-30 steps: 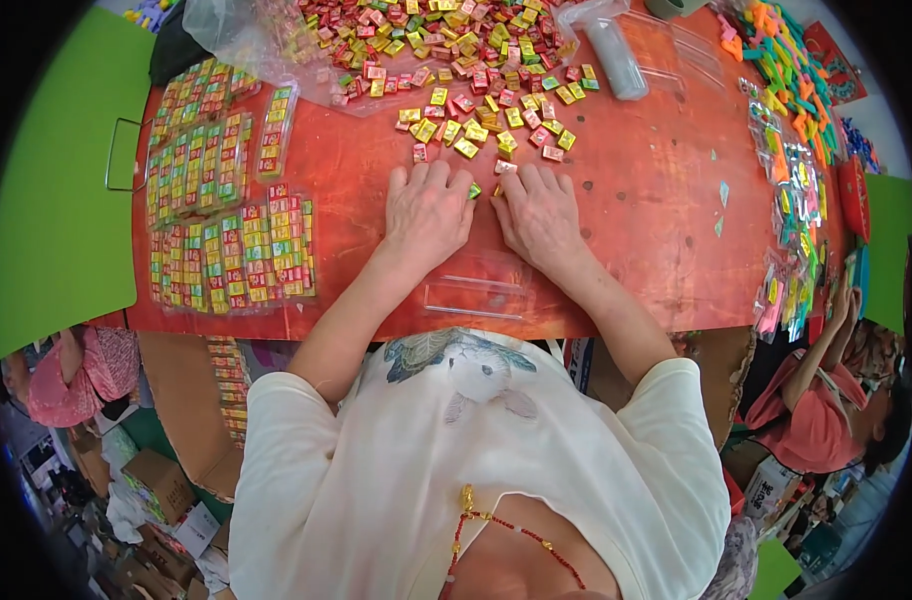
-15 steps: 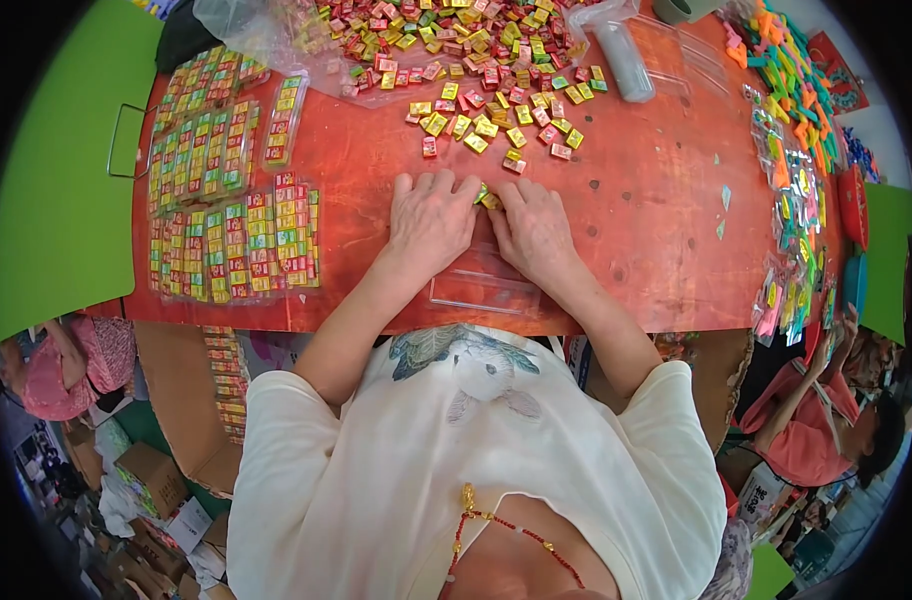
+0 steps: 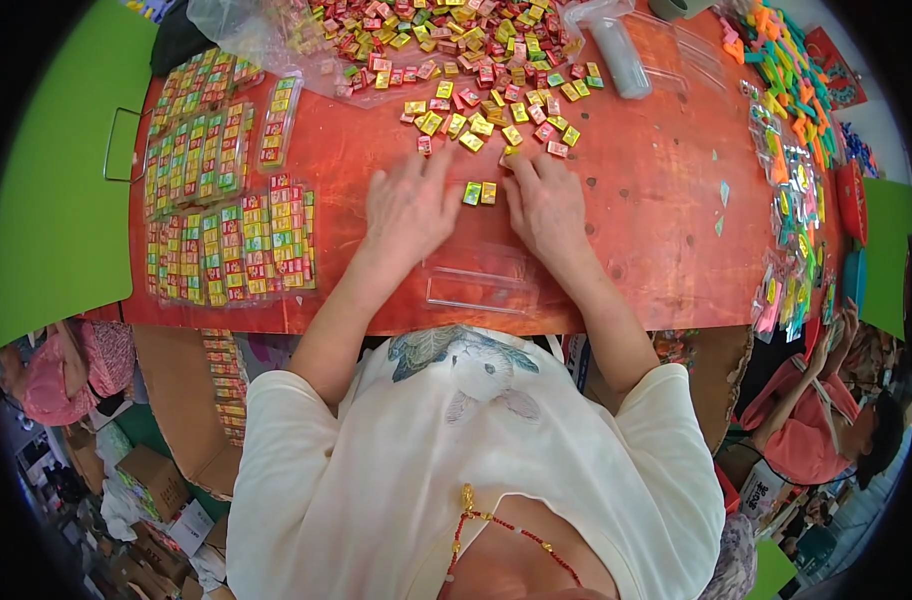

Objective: Sorting and arranging small colorful toy tiles into organized sets on a workbench.

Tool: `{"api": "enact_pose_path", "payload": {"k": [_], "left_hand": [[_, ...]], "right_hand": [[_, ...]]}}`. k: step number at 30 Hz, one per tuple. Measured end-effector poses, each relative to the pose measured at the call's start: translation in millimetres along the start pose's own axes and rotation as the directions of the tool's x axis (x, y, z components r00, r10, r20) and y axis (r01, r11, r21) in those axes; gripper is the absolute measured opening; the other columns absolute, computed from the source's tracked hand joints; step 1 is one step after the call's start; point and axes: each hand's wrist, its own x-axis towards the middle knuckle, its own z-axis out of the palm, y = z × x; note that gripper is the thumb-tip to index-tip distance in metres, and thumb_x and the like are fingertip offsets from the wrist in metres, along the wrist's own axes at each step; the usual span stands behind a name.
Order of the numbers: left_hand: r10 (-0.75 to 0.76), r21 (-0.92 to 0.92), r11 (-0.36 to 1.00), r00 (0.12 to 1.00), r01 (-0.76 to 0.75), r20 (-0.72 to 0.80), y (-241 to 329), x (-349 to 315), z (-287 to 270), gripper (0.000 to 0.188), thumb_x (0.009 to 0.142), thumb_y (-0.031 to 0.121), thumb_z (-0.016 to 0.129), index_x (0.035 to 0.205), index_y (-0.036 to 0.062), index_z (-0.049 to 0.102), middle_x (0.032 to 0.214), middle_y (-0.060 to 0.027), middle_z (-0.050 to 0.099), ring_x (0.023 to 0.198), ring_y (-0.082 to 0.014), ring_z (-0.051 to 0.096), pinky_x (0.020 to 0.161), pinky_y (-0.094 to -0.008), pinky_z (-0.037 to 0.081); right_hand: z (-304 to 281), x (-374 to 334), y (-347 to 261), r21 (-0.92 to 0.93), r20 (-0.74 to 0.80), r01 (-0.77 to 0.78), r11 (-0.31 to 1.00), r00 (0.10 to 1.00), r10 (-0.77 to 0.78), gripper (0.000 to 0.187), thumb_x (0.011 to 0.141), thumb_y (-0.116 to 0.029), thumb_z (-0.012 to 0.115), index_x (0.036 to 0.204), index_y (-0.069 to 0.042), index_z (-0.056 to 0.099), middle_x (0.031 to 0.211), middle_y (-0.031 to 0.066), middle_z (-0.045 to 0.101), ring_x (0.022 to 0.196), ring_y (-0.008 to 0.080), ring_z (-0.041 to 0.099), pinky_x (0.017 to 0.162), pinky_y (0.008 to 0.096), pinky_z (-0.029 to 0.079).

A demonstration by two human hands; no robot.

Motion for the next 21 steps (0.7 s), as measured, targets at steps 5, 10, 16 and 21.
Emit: {"api": "enact_pose_path", "payload": {"k": [5,10,16,21], "left_hand": [[-0.093,0.149,0.984,0.994,0.101,-0.060,-27,24,9,0.027,0.088,0.028,0.068,0.104,0.0079,0.062,0.095,-0.0143,0.061,0.087,-0.0323,0.065,0.071,-0.0480,0.046],[-0.028,0.141,0.990,1.000,0.026,0.007,-22,10,4,0.027,0.086,0.028,0.070,0.102,0.0084,0.061,0.097,-0.0135,0.060,0.088,-0.0314,0.065,0.073,-0.0469,0.046],[0.068,0.066,0.995,0.997,-0.070,0.037,-5,-8,-1,0.025,0.084,0.024,0.073,0.100,0.0103,0.060,0.093,-0.0110,0.057,0.087,-0.0289,0.064,0.072,-0.0448,0.043],[0.096,0.052,0.994,0.993,-0.100,0.068,-1,-10,1,0.027,0.085,0.024,0.072,0.105,0.0114,0.060,0.093,-0.0109,0.056,0.087,-0.0292,0.064,0.072,-0.0446,0.044]], "right_hand": [[5,7,17,-0.085,-0.047,0.059,0.995,0.997,-0.063,0.020,0.087,-0.012,0.069,0.106,-0.008,0.063,0.093,0.0093,0.058,0.088,0.0283,0.059,0.073,0.0407,0.046],[-2,-9,6,0.005,0.087,0.018,1.000,0.996,-0.018,0.018,0.087,-0.011,0.069,0.104,-0.007,0.063,0.091,0.0098,0.058,0.088,0.0288,0.059,0.073,0.0403,0.045],[-12,-15,-13,0.265,0.148,-0.123,0.956,0.985,0.085,0.029,0.087,-0.012,0.068,0.114,-0.003,0.064,0.090,0.0141,0.060,0.085,0.0324,0.061,0.072,0.0431,0.049],[-11,-9,-9,0.383,0.114,-0.155,0.911,0.986,0.120,0.025,0.087,-0.011,0.067,0.111,-0.003,0.064,0.087,0.0152,0.059,0.082,0.0334,0.062,0.069,0.0441,0.051]]}}
